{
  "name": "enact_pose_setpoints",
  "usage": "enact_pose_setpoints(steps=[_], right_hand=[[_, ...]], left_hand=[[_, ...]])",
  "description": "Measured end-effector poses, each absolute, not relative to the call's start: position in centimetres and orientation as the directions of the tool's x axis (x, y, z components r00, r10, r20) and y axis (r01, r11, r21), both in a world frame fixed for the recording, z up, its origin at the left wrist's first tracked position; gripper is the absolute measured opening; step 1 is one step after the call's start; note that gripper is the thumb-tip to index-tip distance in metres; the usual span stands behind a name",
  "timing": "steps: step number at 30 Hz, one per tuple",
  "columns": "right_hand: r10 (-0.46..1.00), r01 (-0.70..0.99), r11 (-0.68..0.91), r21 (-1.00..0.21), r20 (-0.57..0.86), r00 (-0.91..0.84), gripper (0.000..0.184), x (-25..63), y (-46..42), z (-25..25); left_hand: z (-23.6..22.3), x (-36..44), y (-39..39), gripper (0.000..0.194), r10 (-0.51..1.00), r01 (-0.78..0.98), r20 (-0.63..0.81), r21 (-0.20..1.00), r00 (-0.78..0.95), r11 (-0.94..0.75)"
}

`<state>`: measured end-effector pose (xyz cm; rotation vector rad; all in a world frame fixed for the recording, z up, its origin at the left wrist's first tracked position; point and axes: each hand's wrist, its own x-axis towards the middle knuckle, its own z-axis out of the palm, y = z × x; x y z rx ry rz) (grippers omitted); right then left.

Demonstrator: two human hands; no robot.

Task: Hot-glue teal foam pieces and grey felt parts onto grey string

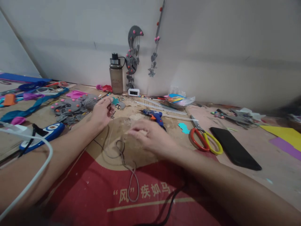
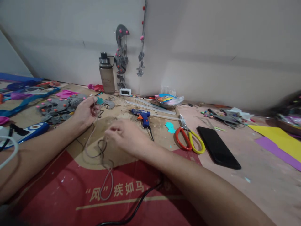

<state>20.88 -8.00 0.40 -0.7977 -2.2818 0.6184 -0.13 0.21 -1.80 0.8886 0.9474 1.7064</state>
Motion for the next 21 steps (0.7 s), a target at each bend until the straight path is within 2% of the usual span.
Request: enact_pose_setpoints(steps=[3, 5, 8, 10, 12, 17, 19, 21], right_hand=[[0.769, 0.619, 0.619, -0.483, 0.533, -0.353, 0.016, 22.9, -4.9, -0.3], [0.804, 0.781, 0.49, -0.388, 0.547, -0.233, 0.019, 24.4, -2.8, -1.2], [0.922, 0.912, 0.245, -0.329, 0.369, -0.115, 0.034, 26.0, -0.7, -3.0], [0.959, 0.934, 0.195, -0.299, 0.256, -0.118, 0.04, 26.4, -0.1, -4.1], [0.972, 0.942, 0.171, -0.289, 0.206, -0.114, 0.038, 26.4, 0.1, -4.8], [0.996, 0.907, 0.083, -0.413, 0.021, -0.081, 0.02, 26.6, 0.3, -4.3], [0.997, 0.876, 0.02, -0.483, -0.054, -0.052, 0.021, 26.7, 0.4, -3.8], [0.998, 0.812, -0.029, -0.582, -0.068, -0.013, 0.023, 26.5, 0.4, -3.5]], left_hand=[[-1.7, 0.6, -0.3, 0.009, 0.953, -0.369, 0.154, 0.896, -0.26, -0.246], [-1.7, 1.0, -0.6, 0.009, 0.956, -0.355, 0.184, 0.899, -0.23, -0.259], [-1.7, 1.4, -1.0, 0.01, 0.96, -0.333, 0.222, 0.904, -0.169, -0.268], [-1.8, 1.6, -1.1, 0.014, 0.962, -0.319, 0.232, 0.909, -0.145, -0.267], [-1.9, 1.8, -1.2, 0.016, 0.961, -0.29, 0.239, 0.918, -0.14, -0.271], [-2.0, 2.1, -1.7, 0.018, 0.951, -0.15, 0.259, 0.947, -0.17, -0.285], [-2.0, 2.2, -1.9, 0.017, 0.941, -0.064, 0.294, 0.949, -0.167, -0.308], [-2.0, 2.1, -2.0, 0.016, 0.931, 0.009, 0.33, 0.943, -0.158, -0.333]])
